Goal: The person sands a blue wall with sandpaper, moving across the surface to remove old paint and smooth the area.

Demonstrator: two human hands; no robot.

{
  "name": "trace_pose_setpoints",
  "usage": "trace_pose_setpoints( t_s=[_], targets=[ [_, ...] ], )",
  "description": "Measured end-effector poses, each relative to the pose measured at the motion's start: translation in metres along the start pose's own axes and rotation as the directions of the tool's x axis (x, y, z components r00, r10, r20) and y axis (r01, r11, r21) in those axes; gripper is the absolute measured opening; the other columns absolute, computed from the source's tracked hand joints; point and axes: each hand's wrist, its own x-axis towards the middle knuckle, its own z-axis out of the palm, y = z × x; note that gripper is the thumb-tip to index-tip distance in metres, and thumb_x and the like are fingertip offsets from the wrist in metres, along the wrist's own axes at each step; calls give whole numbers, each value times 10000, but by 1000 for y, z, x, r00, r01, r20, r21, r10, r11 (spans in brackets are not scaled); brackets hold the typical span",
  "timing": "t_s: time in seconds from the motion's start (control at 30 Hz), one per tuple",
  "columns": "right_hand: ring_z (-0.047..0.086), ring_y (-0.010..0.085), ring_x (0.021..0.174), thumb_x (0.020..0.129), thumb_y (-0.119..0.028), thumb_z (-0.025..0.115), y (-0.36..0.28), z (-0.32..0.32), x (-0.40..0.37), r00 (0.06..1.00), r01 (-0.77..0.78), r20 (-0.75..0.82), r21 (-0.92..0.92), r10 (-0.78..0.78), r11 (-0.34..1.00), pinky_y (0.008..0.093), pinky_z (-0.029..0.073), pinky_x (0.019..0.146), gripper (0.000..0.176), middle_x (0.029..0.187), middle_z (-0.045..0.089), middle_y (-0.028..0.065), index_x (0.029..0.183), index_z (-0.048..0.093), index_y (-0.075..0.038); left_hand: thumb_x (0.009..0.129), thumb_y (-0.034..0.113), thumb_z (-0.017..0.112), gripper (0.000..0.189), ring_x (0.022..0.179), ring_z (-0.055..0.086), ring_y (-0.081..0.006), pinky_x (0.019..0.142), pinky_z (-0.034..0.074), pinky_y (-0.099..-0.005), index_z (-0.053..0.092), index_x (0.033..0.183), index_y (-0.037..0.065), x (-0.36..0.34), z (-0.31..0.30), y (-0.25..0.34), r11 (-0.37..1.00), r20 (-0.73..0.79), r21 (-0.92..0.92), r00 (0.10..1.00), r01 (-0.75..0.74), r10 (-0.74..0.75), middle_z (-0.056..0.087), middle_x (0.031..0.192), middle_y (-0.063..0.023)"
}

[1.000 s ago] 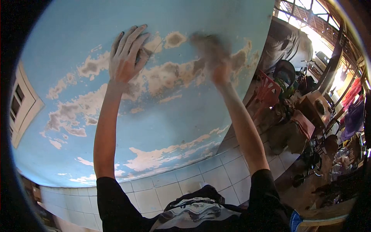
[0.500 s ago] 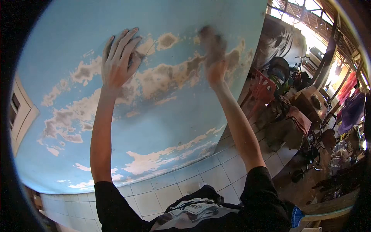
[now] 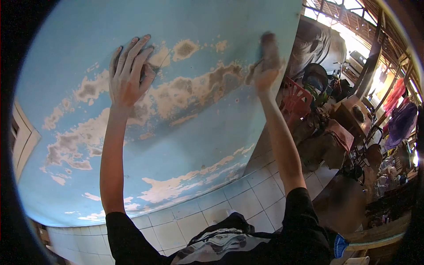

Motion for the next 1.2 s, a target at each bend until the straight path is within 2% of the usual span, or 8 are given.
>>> trace_pose_setpoints(
  t_s=[0.07,0.17,0.37,0.6,0.73,0.93,1.0,1.2],
  targets=[
    [619,208,593,898,-24,500,0,-2,5,639,677,87,-535,-764,505,291,498,541,289,926,637,171,1182,518,31,835,112,539,340,1256,479,-190,1083,331,-433,582,1167,171,0,2,1,1000,2,-2,1000,3,-3,527,1345,20],
    [619,231,905,925,-64,482,-6,-16,14,976,-152,151,-20,154,988,359,508,765,310,1081,602,159,1218,506,32,836,117,541,332,1255,479,-190,1080,334,-438,585,1161,172,-1,1,2,1000,14,-1,1000,8,-8,528,1343,22],
    [606,253,984,796,102,445,38,11,9,977,171,-19,662,-211,730,368,493,835,414,1112,601,193,1209,478,94,814,123,535,327,1229,500,-176,1072,347,-425,580,1130,190,0,2,3,1000,-4,8,1000,18,-18,535,1326,44],
    [615,256,1014,839,-2,511,-2,4,-12,723,668,353,-580,-594,467,365,497,839,384,1153,583,192,1216,491,71,832,148,525,313,1234,496,-169,1076,341,-425,583,1136,198,0,4,1,999,-6,33,1000,14,-14,526,1335,49],
    [502,247,1201,868,-59,556,-37,-16,9,949,-310,77,83,305,947,382,367,1033,407,1250,545,175,1265,505,15,834,159,524,322,1234,495,-169,1081,337,-431,580,1148,199,-4,6,0,998,4,58,1000,8,-8,524,1338,49],
    [600,293,974,875,-32,516,73,-4,0,897,442,211,-447,-389,778,444,475,806,296,1130,590,223,1159,537,48,853,156,531,297,1253,483,-200,1080,333,-436,584,1144,179,-2,3,1,1000,8,17,1000,0,0,534,1336,19],
    [572,168,1040,989,-171,405,-34,-24,16,866,-399,221,-234,448,886,298,484,824,297,1149,579,142,1208,485,15,849,152,533,302,1252,483,-202,1081,332,-437,582,1146,176,-1,4,2,999,16,32,1000,7,-8,532,1338,18],
    [642,201,801,901,-84,523,16,41,-22,902,-423,322,792,288,439,291,506,630,294,947,641,139,1159,509,57,841,143,533,307,1249,484,-202,1087,327,-435,581,1142,178,-2,4,2,1000,-3,17,1000,8,-8,522,1348,21]
  ],
)
